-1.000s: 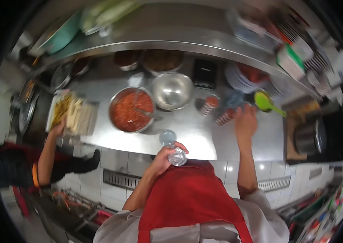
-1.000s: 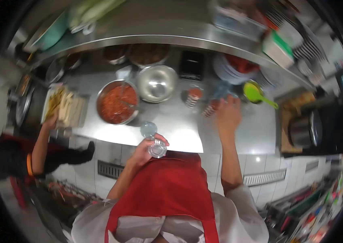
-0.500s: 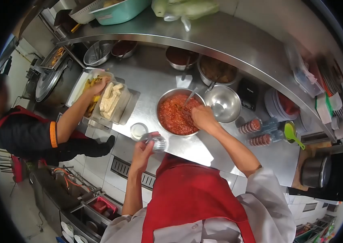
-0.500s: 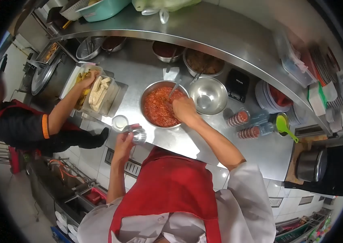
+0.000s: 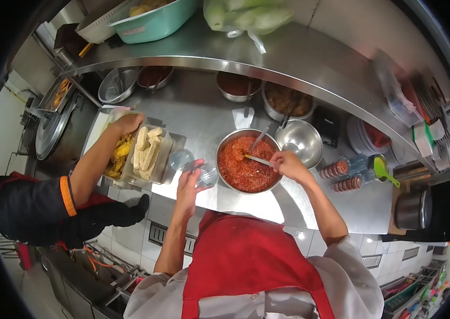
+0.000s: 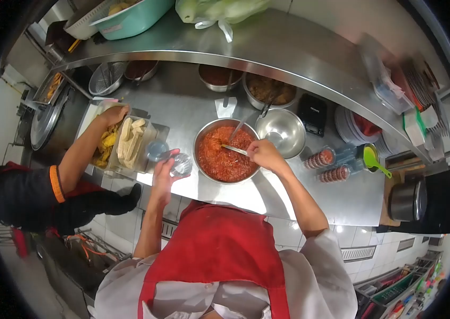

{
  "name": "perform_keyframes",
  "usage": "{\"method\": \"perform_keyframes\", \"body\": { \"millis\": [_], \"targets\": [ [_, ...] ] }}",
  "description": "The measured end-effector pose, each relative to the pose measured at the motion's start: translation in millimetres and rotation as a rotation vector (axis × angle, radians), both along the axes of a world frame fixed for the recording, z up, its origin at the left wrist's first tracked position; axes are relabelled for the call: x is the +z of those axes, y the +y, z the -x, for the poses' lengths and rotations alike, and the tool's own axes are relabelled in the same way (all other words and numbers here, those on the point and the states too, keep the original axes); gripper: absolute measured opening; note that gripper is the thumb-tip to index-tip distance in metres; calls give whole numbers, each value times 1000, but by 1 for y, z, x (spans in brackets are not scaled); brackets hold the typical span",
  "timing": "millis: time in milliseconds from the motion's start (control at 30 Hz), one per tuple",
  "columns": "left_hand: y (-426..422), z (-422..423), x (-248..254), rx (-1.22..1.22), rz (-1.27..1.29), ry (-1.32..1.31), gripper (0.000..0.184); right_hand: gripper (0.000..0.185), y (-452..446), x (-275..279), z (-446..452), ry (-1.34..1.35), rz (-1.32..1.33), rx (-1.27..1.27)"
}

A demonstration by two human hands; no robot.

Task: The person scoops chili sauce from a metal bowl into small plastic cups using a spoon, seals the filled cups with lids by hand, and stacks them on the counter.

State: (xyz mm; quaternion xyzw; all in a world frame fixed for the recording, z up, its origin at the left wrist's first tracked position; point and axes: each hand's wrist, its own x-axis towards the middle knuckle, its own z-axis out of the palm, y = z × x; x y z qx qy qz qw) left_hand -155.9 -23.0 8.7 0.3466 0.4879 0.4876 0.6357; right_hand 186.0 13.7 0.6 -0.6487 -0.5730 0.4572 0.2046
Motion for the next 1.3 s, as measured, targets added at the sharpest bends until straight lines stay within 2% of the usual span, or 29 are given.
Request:
{"method": "perform_keyframes", "body": {
  "millis": [33,133,233,267,367,467,567,667,767,800,900,933,1033,1067,1167,1300],
  "targets": [
    [7,-1,1,-36,0,-20,38,12,-4,6,-3,77,60,-40],
    [28,-10,3,-114,-7,-87,38,12,-27,39,-2,101,-94,-85],
    [48,-28,1,-190,53,-201,41,9,-55,81,23,63,-273,-137],
    [52,-36,3,-199,56,-205,46,8,-63,86,33,-26,-433,-115],
    [61,-55,7,-221,98,-396,49,19,-77,75,56,-419,-752,-3],
    [70,-64,1,-294,82,-479,53,24,-79,67,64,-514,-836,-14],
    [74,-68,0,-312,72,-530,55,21,-82,67,65,-487,-806,-52],
    [76,-73,4,-286,94,-582,56,16,-77,70,57,-137,-703,-113],
    [77,-71,-1,-262,89,-671,56,9,-74,58,45,315,-312,-288],
    [77,-68,-4,-256,80,-704,56,9,-71,60,43,386,-337,-302],
    [74,-51,-13,-146,56,-624,55,13,-57,62,33,130,-306,-253],
    [71,-45,-15,-96,32,-546,55,22,-50,58,35,-153,-518,-158],
    [61,-28,-16,19,32,-341,56,28,-37,38,57,-741,-552,19],
    [56,-24,-12,31,23,-300,54,29,-30,20,63,-827,-549,82],
    [45,-17,-2,62,37,-244,53,24,-19,-7,80,-871,-566,191],
    [40,-10,-2,54,35,-240,50,23,-14,-7,68,-601,-403,124]
  ]
}}
